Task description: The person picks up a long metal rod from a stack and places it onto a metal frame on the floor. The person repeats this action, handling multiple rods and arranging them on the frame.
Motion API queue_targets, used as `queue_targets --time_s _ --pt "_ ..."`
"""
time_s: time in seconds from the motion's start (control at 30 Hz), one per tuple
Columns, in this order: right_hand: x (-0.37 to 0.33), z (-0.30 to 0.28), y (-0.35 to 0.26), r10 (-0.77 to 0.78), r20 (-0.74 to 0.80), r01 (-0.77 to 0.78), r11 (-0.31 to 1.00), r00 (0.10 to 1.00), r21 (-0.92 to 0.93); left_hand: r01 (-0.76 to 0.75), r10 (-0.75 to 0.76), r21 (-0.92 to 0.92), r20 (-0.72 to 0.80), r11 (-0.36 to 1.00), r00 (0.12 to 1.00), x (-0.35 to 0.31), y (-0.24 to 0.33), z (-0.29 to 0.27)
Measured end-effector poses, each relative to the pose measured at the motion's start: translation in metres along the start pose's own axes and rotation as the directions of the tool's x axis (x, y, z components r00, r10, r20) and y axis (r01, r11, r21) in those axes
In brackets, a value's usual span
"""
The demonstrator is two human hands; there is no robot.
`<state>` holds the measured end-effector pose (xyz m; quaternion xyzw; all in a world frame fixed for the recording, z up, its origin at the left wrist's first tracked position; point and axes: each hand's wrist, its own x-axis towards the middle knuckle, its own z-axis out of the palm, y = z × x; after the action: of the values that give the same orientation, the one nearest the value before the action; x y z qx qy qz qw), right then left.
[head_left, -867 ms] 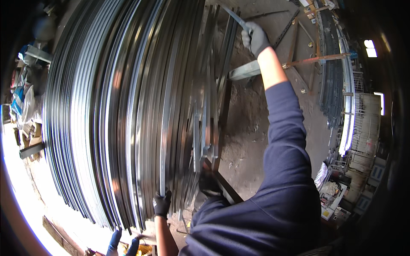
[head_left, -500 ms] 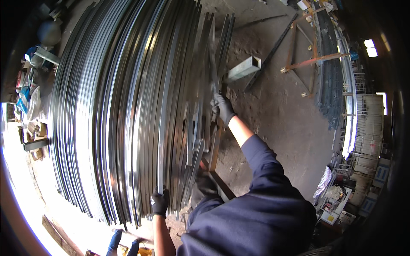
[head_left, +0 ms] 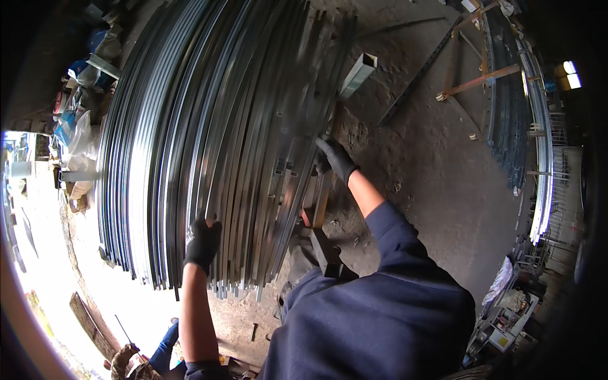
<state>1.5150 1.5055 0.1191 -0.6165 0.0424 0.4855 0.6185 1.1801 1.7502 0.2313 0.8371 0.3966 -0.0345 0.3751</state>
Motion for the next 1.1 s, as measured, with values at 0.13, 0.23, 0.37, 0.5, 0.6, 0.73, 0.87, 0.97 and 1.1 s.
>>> queue_targets --time_s 0.13,0.23,0.37,0.5,0.6,0.73,0.87,0.97,1.1 --pt "-0.071 -0.012 0.031 -0.057 0.051 0.05 0.99 0.997 0.129 0.282 -0.253 -0.216 0.15 0.935 0.956 -0.051 0.027 0.016" --pt "-0.1 0.031 0.036 -0.194 0.316 0.118 0.962 0.929 0.245 0.21 -0.181 -0.318 0.12 0.925 0.976 -0.118 0.026 0.055" --pt "-0.093 0.105 0.013 -0.026 0.483 -0.278 0.791 0.875 0.545 0.062 -0.066 -0.048 -0.084 0.997 0.994 -0.187 0.027 0.114" --pt "-0.084 0.139 0.004 -0.077 0.33 -0.14 0.798 0.941 0.586 0.166 -0.116 0.18 -0.258 0.97 0.959 -0.246 0.034 0.139" --pt "-0.1 0.132 0.007 0.027 0.334 -0.242 0.744 0.942 0.623 0.212 -0.129 0.263 -0.298 0.941 0.946 -0.268 0.035 0.149" --pt "-0.082 0.104 -0.022 -0.184 0.321 -0.05 0.797 0.929 0.602 0.01 0.002 0.038 -0.295 0.999 0.955 -0.246 0.051 0.156" --pt "0.031 0.046 -0.064 -0.151 0.312 -0.049 0.834 0.938 0.55 0.142 -0.139 0.327 -0.032 0.934 0.99 -0.195 0.119 0.136" --pt "0.166 0.0 -0.073 -0.121 0.084 0.08 0.921 0.989 0.382 0.152 -0.129 0.314 -0.093 0.937 0.987 -0.105 0.189 0.128" --pt "0.299 -0.055 -0.056 -0.083 0.016 0.083 0.996 0.996 0.046 0.15 -0.171 0.343 0.031 0.927 0.985 0.009 0.246 0.111"
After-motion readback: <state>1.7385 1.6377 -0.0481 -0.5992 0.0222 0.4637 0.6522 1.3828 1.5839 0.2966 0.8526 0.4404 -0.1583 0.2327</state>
